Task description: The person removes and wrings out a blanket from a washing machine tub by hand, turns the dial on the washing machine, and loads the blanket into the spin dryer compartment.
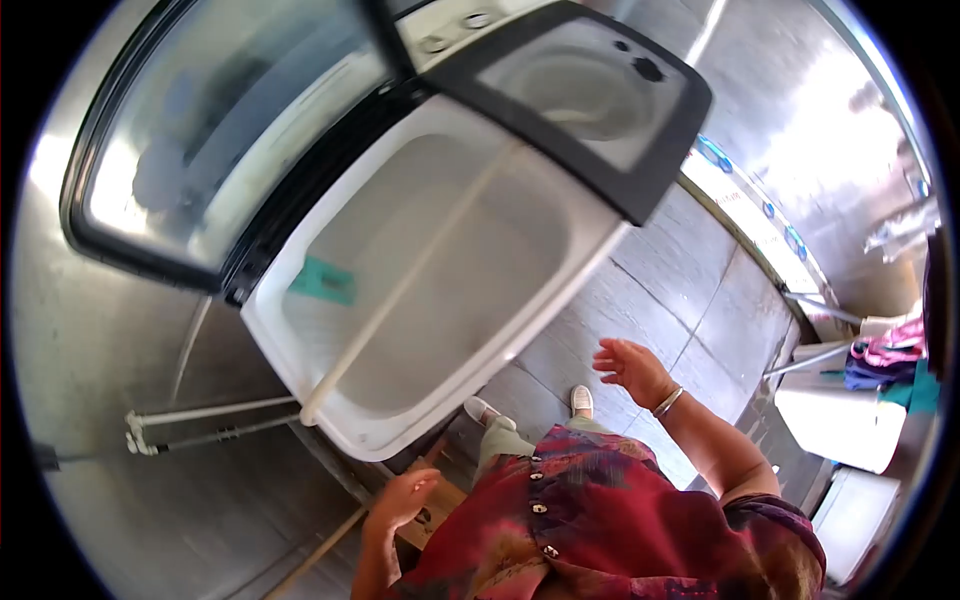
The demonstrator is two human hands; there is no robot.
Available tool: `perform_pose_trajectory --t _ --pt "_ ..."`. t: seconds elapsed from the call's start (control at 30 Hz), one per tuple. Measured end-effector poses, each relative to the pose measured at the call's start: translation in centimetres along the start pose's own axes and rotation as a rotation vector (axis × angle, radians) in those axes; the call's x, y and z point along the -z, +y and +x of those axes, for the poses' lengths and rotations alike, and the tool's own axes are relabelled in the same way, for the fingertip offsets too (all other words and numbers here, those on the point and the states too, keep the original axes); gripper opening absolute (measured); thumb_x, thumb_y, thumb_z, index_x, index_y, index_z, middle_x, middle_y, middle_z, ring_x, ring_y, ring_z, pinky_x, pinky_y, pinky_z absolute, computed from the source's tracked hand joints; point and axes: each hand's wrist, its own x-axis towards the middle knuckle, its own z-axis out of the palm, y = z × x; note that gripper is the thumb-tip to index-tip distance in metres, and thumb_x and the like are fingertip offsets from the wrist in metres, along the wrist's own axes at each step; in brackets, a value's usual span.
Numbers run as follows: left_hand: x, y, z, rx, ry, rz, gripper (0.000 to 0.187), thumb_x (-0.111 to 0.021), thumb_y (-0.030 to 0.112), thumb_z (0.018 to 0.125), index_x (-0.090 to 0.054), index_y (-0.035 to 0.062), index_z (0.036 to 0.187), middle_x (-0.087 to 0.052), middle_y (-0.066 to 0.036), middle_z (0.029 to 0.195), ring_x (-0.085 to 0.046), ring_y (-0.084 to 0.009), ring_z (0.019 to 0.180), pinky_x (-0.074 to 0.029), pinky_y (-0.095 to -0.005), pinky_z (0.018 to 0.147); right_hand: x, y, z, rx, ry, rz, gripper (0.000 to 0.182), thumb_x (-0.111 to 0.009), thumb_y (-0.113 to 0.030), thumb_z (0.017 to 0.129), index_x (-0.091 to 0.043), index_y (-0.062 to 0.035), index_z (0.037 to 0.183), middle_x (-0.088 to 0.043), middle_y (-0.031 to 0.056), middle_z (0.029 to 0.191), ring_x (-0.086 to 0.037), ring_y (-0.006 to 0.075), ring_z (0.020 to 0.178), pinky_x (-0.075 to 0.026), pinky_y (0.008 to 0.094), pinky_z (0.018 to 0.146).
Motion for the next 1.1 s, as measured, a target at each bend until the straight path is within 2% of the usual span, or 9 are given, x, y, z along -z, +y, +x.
perform_pose_trajectory --t 0.07,0.17,0.23,0.3,0.43,0.5,0.67,0.9,1.1 --pt "0.2 5.9 -0.9 -0.164 -0.058 -0.234 0.023 -0.052 0.013 0.080 -0.055 -0.0002 0.099 -0.061 -0.007 0.083 -0.057 -0.0120 0.077 -0.044 -0.0237 0.067 6.8 2.4 -0.3 -0.094 0.191 -0.066 0.028 -0.051 -0.030 0.080 -0.051 -0.0051 0.094 -0.053 0.0070 0.081 -0.053 0.0169 0.075 -0.044 0.0288 0.063" --pt "-0.7 12.8 0.9 -0.455 0.472 -0.271 0.011 -0.050 0.003 0.079 -0.057 -0.0014 0.087 -0.060 -0.006 0.076 -0.056 -0.0104 0.067 -0.045 -0.0232 0.061 19.0 7.6 -2.1 -0.175 0.434 -0.046 0.028 -0.052 -0.027 0.078 -0.050 -0.0040 0.093 -0.054 0.0082 0.076 -0.054 0.0181 0.071 -0.045 0.0304 0.057" --pt "-0.8 16.9 3.0 -0.648 0.835 0.238 0.009 -0.051 0.003 0.077 -0.055 -0.0012 0.084 -0.058 -0.013 0.076 -0.056 -0.0240 0.068 -0.044 -0.0292 0.060 27.4 11.5 -4.8 -0.188 0.572 -0.002 0.022 -0.052 -0.025 0.077 -0.051 -0.0065 0.089 -0.051 0.0051 0.067 -0.052 0.0155 0.060 -0.044 0.0301 0.050" --pt "-0.8 17.9 5.8 -0.733 0.907 0.417 0.012 -0.053 0.004 0.076 -0.055 -0.0006 0.086 -0.056 -0.013 0.076 -0.053 -0.0284 0.070 -0.043 -0.0342 0.062 33.9 14.6 -8.9 -0.166 0.796 -0.042 0.021 -0.046 -0.023 0.077 -0.053 -0.0065 0.086 -0.051 0.0058 0.065 -0.050 0.0160 0.055 -0.042 0.0292 0.046" --pt "-1.9 18.1 9.2 -0.589 0.954 0.572 0.016 -0.051 0.011 0.078 -0.057 -0.0004 0.087 -0.059 -0.014 0.080 -0.055 -0.0301 0.073 -0.044 -0.0348 0.064 44.1 21.5 -16.8 -0.269 1.153 0.116 0.017 -0.041 -0.027 0.075 -0.048 -0.0114 0.074 -0.047 0.0046 0.057 -0.045 0.0171 0.043 -0.036 0.0320 0.036" --pt "-2.1 18.3 9.3 -0.572 0.979 0.537 0.016 -0.050 0.013 0.078 -0.058 -0.0005 0.085 -0.059 -0.015 0.079 -0.056 -0.0301 0.072 -0.044 -0.0344 0.064 49.2 26.4 -19.4 -0.296 1.145 0.273 0.022 -0.041 -0.032 0.075 -0.044 -0.0108 0.069 -0.044 0.0031 0.054 -0.043 0.0168 0.041 -0.035 0.0335 0.036" --pt "-2.3 18.5 9.3 -0.486 1.022 0.533 0.018 -0.049 0.015 0.079 -0.059 -0.0004 0.079 -0.059 -0.015 0.073 -0.057 -0.0294 0.066 -0.044 -0.0336 0.060 48.3 28.7 -19.0 -0.348 1.075 0.397 0.017 -0.041 -0.023 0.076 -0.044 -0.0076 0.070 -0.042 0.0083 0.051 -0.040 0.0198 0.037 -0.033 0.0336 0.030" --pt "-2.0 18.8 9.1 -0.453 1.002 0.459 0.011 -0.054 0.012 0.073 -0.059 0.0024 0.077 -0.059 -0.013 0.070 -0.056 -0.0289 0.062 -0.044 -0.0354 0.057 38.6 17.2 -14.8 -0.236 0.705 -0.168 0.025 -0.049 -0.020 0.076 -0.052 -0.0034 0.093 -0.055 0.0089 0.068 -0.054 0.0185 0.053 -0.044 0.0296 0.042" --pt "-2.0 18.6 9.4 -0.514 1.065 0.401 0.009 -0.057 0.005 0.069 -0.058 0.0023 0.077 -0.057 -0.011 0.067 -0.055 -0.0274 0.060 -0.044 -0.0337 0.054 39.6 11.0 -12.6 -0.297 0.812 -0.269 0.022 -0.047 -0.018 0.076 -0.054 -0.0024 0.090 -0.055 0.0092 0.065 -0.054 0.0171 0.053 -0.043 0.0275 0.039"
